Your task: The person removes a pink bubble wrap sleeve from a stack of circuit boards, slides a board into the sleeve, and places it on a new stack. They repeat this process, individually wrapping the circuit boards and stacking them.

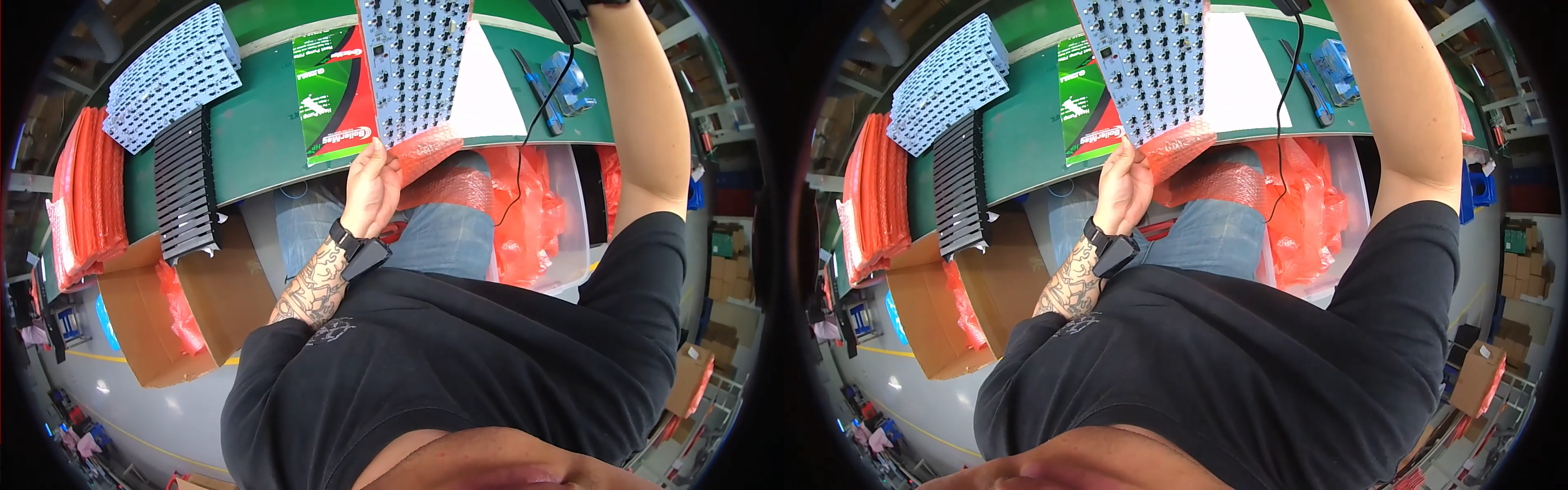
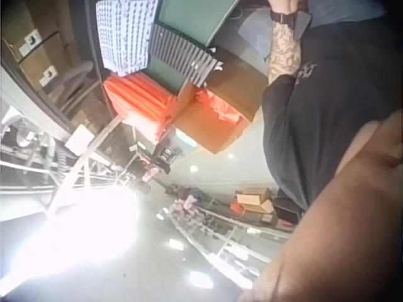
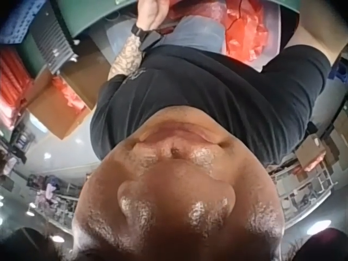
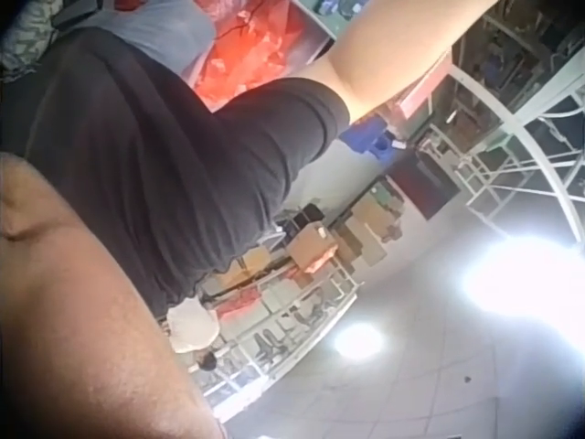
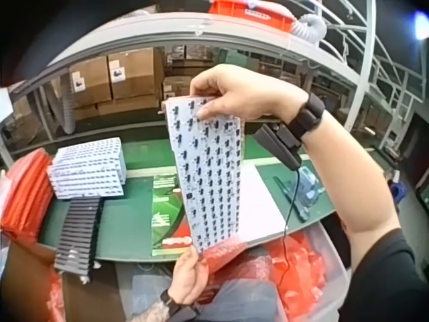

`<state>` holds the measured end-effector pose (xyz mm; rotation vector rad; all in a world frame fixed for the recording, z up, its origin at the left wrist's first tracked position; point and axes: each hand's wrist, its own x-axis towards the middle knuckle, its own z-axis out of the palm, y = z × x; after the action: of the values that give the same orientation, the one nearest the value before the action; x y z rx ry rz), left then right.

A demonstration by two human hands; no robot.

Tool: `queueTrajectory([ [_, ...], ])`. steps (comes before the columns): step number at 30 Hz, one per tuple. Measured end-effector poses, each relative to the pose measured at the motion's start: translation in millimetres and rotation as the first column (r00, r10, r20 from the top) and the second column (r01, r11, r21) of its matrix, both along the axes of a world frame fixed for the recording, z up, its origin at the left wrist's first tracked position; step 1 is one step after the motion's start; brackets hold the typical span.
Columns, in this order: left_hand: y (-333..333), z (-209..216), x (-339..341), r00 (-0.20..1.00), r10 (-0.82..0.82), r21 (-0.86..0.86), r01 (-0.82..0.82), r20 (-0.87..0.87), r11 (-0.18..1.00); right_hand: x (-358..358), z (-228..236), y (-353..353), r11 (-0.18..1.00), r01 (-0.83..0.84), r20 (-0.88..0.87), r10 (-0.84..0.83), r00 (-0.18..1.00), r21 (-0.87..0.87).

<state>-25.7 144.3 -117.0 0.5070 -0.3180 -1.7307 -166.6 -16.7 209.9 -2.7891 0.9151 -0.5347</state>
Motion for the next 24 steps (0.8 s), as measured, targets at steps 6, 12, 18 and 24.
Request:
queueTrajectory([
  [6, 0.8, -14.7, -1.2, 0.998, -0.024, 0.018, 0.023, 0.063, 1.000, 1.0, 3.1, 15.8, 0.999, -0.028, -0.011, 0.028, 1.000, -0.032],
  [12, 8.5, -7.3, 4.3, 0.991, -0.069, -0.066, 0.077, 0.116, 0.995, 7.0, 22.9, 27.7, 0.993, 0.017, -0.059, -0.024, 0.998, -0.118],
  [18, 19.5, 17.4, 12.2, 0.987, -0.066, -0.284, 0.105, 0.145, 0.953, -1.4, 43.3, 13.2, 0.998, 0.021, 0.066, -0.025, 0.997, 0.056],
  [24, 13.9, 41.1, 34.8, 0.933, -0.352, -0.349, 0.355, 0.073, 0.867, -5.7, 51.4, 11.1, 0.999, -0.012, 0.047, 0.010, 0.999, 0.031],
])
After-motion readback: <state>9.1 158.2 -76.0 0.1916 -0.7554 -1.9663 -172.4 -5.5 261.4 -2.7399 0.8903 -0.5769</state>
